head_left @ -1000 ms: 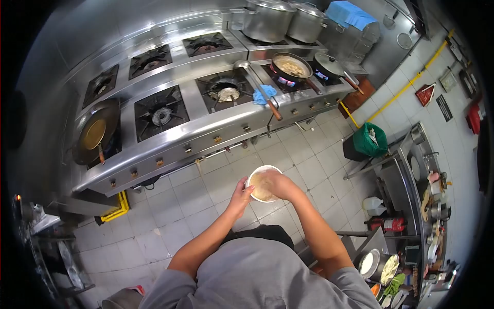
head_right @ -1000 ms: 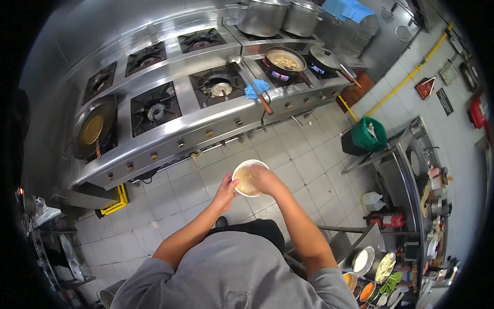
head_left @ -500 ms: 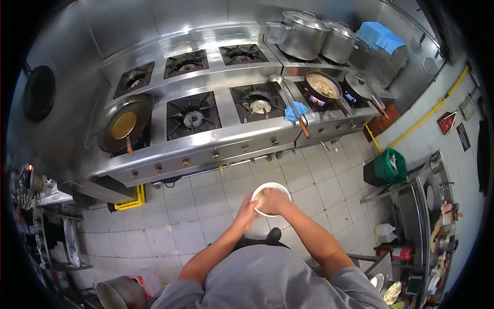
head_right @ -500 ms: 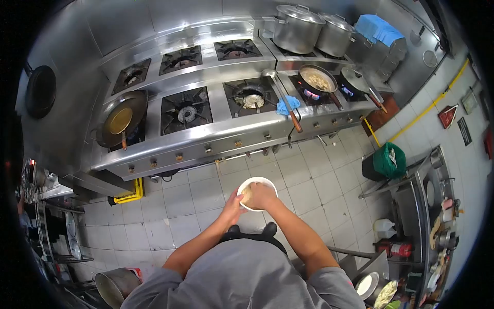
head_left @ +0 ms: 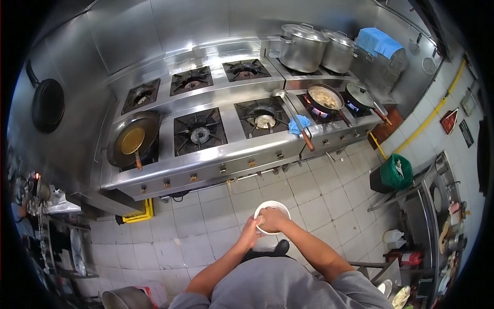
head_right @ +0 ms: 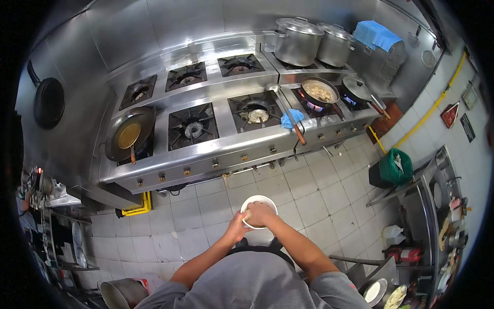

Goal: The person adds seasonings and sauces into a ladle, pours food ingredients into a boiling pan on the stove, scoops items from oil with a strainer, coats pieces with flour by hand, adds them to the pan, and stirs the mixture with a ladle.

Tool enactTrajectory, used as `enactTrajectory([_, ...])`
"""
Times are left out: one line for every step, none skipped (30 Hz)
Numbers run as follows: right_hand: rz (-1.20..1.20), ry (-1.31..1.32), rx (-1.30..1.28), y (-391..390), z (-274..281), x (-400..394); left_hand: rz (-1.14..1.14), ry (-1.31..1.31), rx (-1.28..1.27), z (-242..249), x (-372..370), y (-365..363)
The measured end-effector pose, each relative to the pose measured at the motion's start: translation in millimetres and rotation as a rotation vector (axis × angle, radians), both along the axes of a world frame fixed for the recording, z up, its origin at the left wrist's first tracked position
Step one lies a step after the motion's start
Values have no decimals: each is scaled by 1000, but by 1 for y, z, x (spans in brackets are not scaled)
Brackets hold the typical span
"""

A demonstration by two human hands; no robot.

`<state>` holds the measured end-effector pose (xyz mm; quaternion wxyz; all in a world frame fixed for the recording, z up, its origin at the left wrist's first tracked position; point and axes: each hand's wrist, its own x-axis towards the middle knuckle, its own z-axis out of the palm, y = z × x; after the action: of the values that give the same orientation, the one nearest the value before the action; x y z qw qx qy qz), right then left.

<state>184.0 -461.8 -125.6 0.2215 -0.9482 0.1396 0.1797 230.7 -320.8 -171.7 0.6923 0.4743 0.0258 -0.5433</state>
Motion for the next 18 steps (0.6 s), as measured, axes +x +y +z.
enactTrajectory([11,-15,16,-1,-5,-2,-16,-13,9,-2,0,-1])
enactTrajectory([5,-17,14,-1,-3,-3,-22,-15,8,1,0,-2])
enactTrajectory([5,-42,65,0,0,-5,-10,-24,22,3,0,-2])
enactTrajectory([4,-67,116,2,2,-6,3,-33,37,6,-1,-1])
enactTrajectory([-1,-69,117,4,5,-7,-3,-34,38,7,-1,1])
enactTrajectory([39,-48,93,4,8,-6,-8,-15,36,8,0,2])
enactTrajectory([76,-29,68,3,12,-5,-17,2,32,10,2,1])
enactTrajectory([58,-33,65,0,13,-6,-35,-2,29,10,2,0])
enactTrajectory([90,-68,20,-2,14,-8,-40,2,15,10,2,-2])
enactTrajectory([119,-102,-24,-4,14,-10,-48,6,3,10,2,-2])
enactTrajectory([93,-108,-25,-6,14,-10,-74,0,4,7,3,-3])
enactTrajectory([76,-123,-24,-7,13,-10,-69,-19,-8,5,4,-5])
enactTrajectory([62,-136,-24,-8,13,-10,-62,-36,-21,2,5,-6])
enactTrajectory([45,-140,-29,-9,14,-10,-78,-40,-24,3,5,-6])
enactTrajectory([10,-131,-67,-9,15,-9,-68,-28,-31,4,6,-6])
enactTrajectory([-22,-123,-106,-10,16,-9,-55,-15,-37,4,7,-6])
enactTrajectory([-30,-126,-110,-14,13,-8,-63,-19,-42,6,8,-7])
enactTrajectory([-44,-113,-107,-18,6,-6,-55,-18,-36,7,9,-7])
